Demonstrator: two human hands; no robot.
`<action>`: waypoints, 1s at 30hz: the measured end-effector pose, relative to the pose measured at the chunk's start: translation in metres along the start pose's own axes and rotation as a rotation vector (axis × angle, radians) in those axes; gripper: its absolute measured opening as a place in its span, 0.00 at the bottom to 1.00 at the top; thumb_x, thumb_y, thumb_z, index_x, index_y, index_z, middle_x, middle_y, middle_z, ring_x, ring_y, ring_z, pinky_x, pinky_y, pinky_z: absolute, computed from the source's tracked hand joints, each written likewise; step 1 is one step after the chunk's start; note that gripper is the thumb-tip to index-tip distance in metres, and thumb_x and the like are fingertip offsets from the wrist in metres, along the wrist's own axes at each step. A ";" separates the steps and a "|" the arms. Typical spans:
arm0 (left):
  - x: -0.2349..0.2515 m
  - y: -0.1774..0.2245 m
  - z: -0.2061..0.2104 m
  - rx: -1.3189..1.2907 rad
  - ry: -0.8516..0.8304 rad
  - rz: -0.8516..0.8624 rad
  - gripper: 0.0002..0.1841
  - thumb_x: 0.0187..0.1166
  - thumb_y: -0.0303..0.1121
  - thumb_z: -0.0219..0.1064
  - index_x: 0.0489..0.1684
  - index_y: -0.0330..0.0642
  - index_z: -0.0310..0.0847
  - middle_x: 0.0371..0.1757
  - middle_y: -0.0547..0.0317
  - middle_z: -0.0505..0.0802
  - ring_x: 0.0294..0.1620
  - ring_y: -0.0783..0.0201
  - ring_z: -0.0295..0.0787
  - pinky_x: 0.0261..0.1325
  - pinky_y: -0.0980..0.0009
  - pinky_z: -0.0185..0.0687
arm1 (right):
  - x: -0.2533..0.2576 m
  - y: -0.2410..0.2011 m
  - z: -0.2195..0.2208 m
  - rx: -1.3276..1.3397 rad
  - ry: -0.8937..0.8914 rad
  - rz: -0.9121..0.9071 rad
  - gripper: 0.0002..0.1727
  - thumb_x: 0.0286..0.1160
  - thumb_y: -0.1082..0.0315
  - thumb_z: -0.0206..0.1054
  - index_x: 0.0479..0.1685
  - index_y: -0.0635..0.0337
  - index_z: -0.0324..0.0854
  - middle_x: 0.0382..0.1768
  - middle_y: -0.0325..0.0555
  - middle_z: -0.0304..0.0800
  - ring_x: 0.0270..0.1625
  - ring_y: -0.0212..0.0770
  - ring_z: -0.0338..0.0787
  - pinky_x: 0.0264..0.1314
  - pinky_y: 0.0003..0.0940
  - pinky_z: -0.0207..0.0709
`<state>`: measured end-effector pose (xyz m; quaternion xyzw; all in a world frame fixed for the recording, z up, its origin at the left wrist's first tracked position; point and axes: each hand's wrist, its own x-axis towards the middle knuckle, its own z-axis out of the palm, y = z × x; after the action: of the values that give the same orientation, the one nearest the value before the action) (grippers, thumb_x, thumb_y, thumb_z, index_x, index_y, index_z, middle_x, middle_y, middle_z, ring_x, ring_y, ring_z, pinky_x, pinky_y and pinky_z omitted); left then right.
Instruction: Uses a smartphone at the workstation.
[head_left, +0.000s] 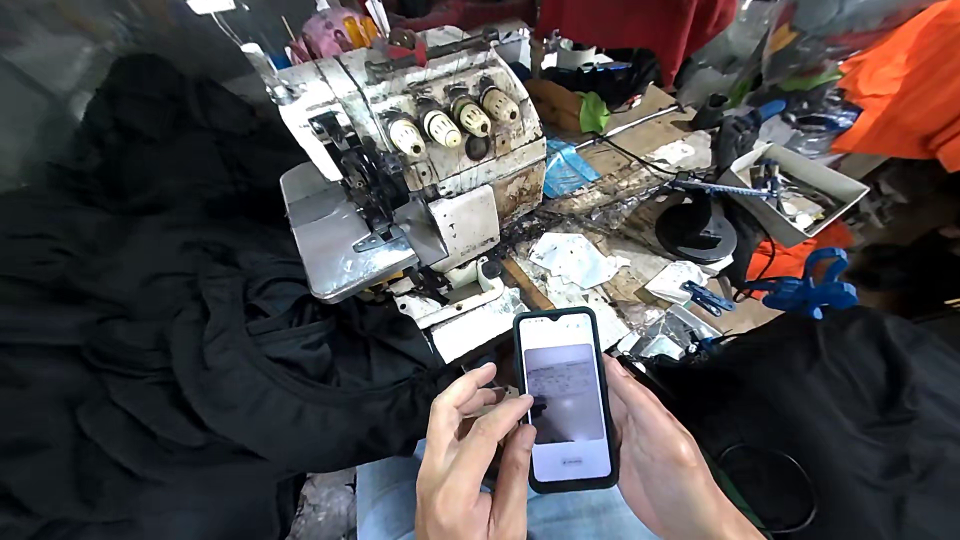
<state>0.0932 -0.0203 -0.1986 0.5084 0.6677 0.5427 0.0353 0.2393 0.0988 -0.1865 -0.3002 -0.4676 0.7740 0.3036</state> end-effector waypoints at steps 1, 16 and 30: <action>0.000 -0.001 -0.001 -0.006 -0.012 -0.009 0.11 0.80 0.34 0.69 0.53 0.46 0.94 0.69 0.44 0.86 0.62 0.55 0.89 0.60 0.63 0.93 | 0.000 0.000 0.000 0.004 -0.003 0.002 0.30 0.91 0.45 0.46 0.83 0.50 0.72 0.74 0.54 0.83 0.77 0.50 0.82 0.81 0.52 0.75; -0.003 -0.006 -0.001 -0.098 -0.001 -0.090 0.17 0.80 0.34 0.69 0.63 0.36 0.86 0.69 0.43 0.85 0.56 0.56 0.92 0.49 0.65 0.96 | 0.001 0.002 0.000 0.033 -0.002 0.020 0.31 0.92 0.46 0.44 0.85 0.52 0.69 0.74 0.55 0.82 0.76 0.51 0.82 0.81 0.52 0.75; -0.007 0.019 0.003 -0.686 -0.326 -0.546 0.30 0.93 0.31 0.49 0.90 0.26 0.45 0.78 0.40 0.78 0.66 0.45 0.90 0.46 0.48 1.00 | -0.003 0.001 0.001 0.036 0.008 0.007 0.33 0.90 0.45 0.47 0.87 0.53 0.68 0.77 0.52 0.80 0.79 0.47 0.80 0.83 0.49 0.72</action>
<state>0.1103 -0.0249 -0.1894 0.3516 0.5449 0.6159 0.4474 0.2400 0.0952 -0.1865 -0.2995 -0.4511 0.7822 0.3081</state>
